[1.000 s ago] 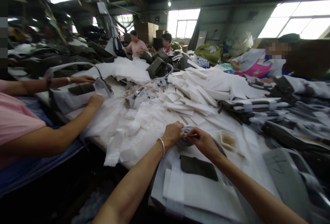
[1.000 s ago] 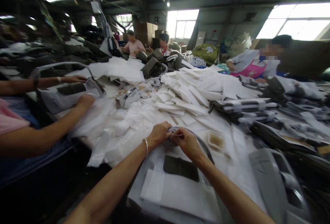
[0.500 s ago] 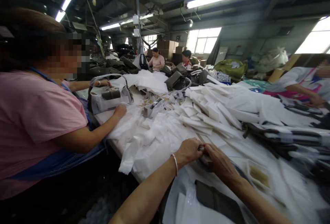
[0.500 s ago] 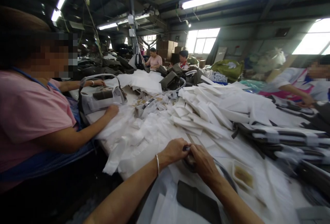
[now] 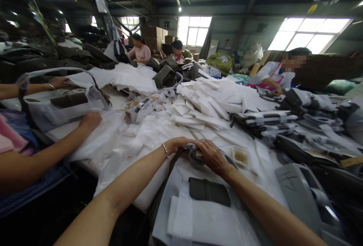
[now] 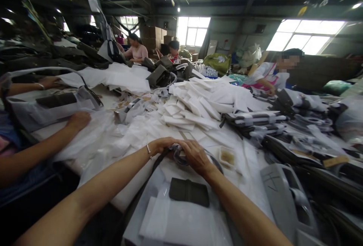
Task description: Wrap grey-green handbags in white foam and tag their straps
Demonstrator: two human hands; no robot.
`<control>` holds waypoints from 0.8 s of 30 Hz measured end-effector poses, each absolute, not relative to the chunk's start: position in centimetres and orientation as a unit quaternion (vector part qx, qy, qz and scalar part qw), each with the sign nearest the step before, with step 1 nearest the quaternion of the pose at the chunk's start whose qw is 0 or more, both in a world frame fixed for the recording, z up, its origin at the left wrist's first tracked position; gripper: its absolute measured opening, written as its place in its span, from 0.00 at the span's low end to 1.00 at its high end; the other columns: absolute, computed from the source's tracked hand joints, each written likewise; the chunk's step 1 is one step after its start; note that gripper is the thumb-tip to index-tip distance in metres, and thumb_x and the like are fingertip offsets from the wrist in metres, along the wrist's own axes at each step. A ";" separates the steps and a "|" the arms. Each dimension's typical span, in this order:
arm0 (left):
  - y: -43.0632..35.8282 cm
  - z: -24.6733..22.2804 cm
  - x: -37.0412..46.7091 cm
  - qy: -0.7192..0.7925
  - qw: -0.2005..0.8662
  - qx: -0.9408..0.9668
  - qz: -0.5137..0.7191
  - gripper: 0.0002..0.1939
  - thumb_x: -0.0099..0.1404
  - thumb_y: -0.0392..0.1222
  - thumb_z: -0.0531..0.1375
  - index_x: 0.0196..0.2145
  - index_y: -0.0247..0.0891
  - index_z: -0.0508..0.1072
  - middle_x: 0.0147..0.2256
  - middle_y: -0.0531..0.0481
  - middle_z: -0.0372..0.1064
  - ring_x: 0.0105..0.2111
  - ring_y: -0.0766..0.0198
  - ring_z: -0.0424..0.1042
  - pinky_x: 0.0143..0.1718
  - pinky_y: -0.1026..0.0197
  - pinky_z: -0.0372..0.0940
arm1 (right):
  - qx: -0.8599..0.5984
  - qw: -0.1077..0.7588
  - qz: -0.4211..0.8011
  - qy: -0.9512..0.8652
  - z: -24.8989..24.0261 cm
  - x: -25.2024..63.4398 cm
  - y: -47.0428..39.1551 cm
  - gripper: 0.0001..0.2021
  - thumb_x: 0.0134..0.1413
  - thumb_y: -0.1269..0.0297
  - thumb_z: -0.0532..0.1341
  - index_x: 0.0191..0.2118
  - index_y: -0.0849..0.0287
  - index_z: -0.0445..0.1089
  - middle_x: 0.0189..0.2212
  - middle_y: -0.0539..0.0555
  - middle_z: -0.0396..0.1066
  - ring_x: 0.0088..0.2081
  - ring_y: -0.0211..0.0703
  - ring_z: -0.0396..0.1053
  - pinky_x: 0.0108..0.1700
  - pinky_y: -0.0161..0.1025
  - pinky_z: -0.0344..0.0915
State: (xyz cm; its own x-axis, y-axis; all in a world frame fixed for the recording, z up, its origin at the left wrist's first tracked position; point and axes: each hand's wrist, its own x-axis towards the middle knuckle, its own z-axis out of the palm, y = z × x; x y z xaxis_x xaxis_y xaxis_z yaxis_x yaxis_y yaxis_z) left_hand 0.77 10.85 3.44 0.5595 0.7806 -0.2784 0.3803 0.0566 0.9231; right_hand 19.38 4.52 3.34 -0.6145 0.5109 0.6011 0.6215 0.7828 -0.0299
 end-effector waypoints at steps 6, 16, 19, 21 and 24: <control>11.7 2.9 2.1 0.460 0.566 0.669 0.141 0.19 0.67 0.50 0.59 0.23 0.35 0.70 0.24 0.51 0.71 0.25 0.65 0.71 0.31 0.60 0.70 | -0.320 0.314 -0.064 -0.892 2.9 19.6 4.8 0.16 0.62 0.76 0.54 0.52 0.56 0.70 0.46 0.59 0.73 0.49 0.51 0.70 0.53 0.50 0.68; 10.6 4.3 3.1 0.541 0.337 0.755 0.155 0.09 0.67 0.41 0.57 0.31 0.36 0.73 0.32 0.48 0.73 0.37 0.59 0.74 0.39 0.60 0.65 | -0.370 0.340 0.071 -0.862 4.2 19.7 4.5 0.09 0.64 0.67 0.58 0.42 0.53 0.77 0.41 0.57 0.76 0.43 0.49 0.71 0.49 0.47 0.68; 9.0 4.7 3.5 0.559 0.283 0.758 0.182 0.10 0.68 0.43 0.53 0.36 0.39 0.73 0.34 0.46 0.75 0.41 0.55 0.74 0.40 0.59 0.64 | -0.420 0.383 0.150 -0.809 4.4 19.5 4.4 0.06 0.58 0.68 0.62 0.35 0.53 0.77 0.35 0.54 0.76 0.40 0.47 0.72 0.46 0.44 0.68; 8.1 4.8 3.7 0.564 0.268 0.755 0.199 0.11 0.69 0.44 0.52 0.37 0.40 0.73 0.34 0.45 0.75 0.41 0.54 0.75 0.40 0.59 0.63 | -0.459 0.404 0.206 -0.764 4.5 19.4 4.3 0.04 0.54 0.68 0.64 0.31 0.54 0.77 0.33 0.53 0.75 0.39 0.46 0.71 0.46 0.43 0.66; 7.5 4.8 3.9 0.559 0.275 0.749 0.226 0.10 0.68 0.43 0.52 0.35 0.41 0.72 0.33 0.47 0.74 0.39 0.57 0.74 0.40 0.60 0.63 | -0.523 0.413 0.293 -0.685 4.8 19.4 4.2 0.03 0.45 0.67 0.67 0.25 0.57 0.73 0.28 0.50 0.71 0.35 0.43 0.69 0.42 0.41 0.64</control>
